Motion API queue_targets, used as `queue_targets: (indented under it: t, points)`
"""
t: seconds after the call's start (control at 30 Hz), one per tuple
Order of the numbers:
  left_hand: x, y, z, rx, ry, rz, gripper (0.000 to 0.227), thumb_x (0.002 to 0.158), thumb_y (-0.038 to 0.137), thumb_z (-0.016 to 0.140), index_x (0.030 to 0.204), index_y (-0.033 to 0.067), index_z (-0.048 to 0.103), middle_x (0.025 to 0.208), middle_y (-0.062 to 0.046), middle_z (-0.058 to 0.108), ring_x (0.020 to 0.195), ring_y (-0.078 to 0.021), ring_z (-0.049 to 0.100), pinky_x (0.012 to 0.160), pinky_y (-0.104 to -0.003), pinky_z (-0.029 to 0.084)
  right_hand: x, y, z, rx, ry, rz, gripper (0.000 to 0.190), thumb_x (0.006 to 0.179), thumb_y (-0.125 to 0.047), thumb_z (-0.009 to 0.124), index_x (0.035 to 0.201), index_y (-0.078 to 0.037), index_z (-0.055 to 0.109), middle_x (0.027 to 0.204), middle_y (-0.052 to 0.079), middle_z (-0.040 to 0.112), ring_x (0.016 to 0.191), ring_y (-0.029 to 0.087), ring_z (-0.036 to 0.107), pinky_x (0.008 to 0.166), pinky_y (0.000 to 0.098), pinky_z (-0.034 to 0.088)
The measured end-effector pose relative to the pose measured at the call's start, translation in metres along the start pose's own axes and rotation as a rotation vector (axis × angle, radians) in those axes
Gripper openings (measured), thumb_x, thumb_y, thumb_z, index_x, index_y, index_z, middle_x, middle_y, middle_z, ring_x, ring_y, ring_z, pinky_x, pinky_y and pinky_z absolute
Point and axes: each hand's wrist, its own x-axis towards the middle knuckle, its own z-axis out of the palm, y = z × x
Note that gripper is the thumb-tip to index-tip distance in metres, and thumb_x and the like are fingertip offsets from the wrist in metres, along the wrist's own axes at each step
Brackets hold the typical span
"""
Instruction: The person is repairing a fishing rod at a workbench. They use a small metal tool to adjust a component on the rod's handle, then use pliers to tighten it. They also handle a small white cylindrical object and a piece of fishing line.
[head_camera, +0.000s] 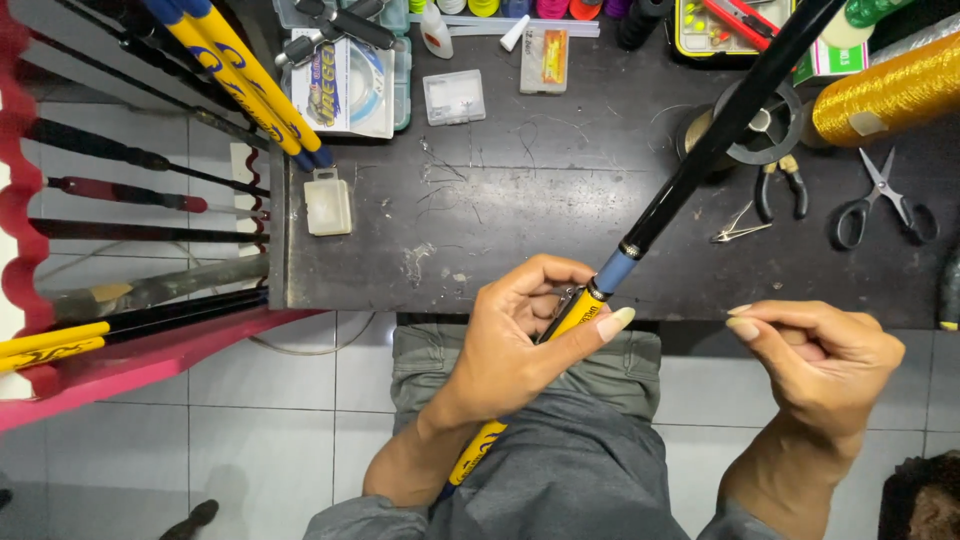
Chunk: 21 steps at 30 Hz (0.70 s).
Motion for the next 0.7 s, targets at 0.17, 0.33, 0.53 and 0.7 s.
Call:
queue_targets:
  t: [0.17, 0.33, 0.53, 0.7]
  points:
    - [0.004, 0.006, -0.001, 0.009, 0.0, -0.05, 0.027, 0.087, 0.014, 0.079, 0.107, 0.0044, 0.063, 0.087, -0.006, 0.071, 0.06, -0.0082, 0.063, 0.049, -0.022, 0.058, -0.004, 0.002, -0.005, -0.013, 0.003, 0.001, 0.011, 0.09, 0.008, 0.079, 0.096, 0.01, 0.069, 0.091, 0.021, 0.07, 0.053, 0.005, 0.037, 0.057, 0.0171, 0.029]
    - [0.004, 0.006, -0.002, 0.035, 0.018, 0.017, 0.025, 0.088, 0.011, 0.08, 0.107, 0.0053, 0.065, 0.09, -0.002, 0.067, 0.067, -0.003, 0.061, 0.055, -0.017, 0.046, -0.006, -0.004, -0.006, -0.028, 0.014, 0.004, 0.012, 0.089, 0.01, 0.079, 0.095, 0.011, 0.069, 0.091, 0.023, 0.069, 0.053, 0.005, 0.036, 0.056, 0.0172, 0.029]
    - [0.004, 0.013, -0.006, 0.058, -0.058, -0.009, 0.029, 0.085, 0.016, 0.08, 0.107, 0.0065, 0.064, 0.095, -0.005, 0.071, 0.074, -0.0078, 0.067, 0.067, -0.019, 0.056, -0.004, -0.001, -0.004, -0.014, 0.016, -0.009, 0.013, 0.09, 0.009, 0.079, 0.097, 0.012, 0.069, 0.094, 0.024, 0.07, 0.055, 0.006, 0.042, 0.058, 0.0166, 0.033]
    - [0.005, 0.021, -0.004, -0.004, -0.122, -0.064, 0.026, 0.086, 0.015, 0.08, 0.108, 0.0045, 0.071, 0.098, 0.001, 0.075, 0.078, -0.0013, 0.065, 0.069, -0.016, 0.055, -0.001, 0.0, -0.002, 0.016, -0.021, -0.021, 0.011, 0.091, 0.006, 0.077, 0.097, 0.01, 0.069, 0.094, 0.021, 0.071, 0.054, 0.005, 0.042, 0.056, 0.016, 0.032]
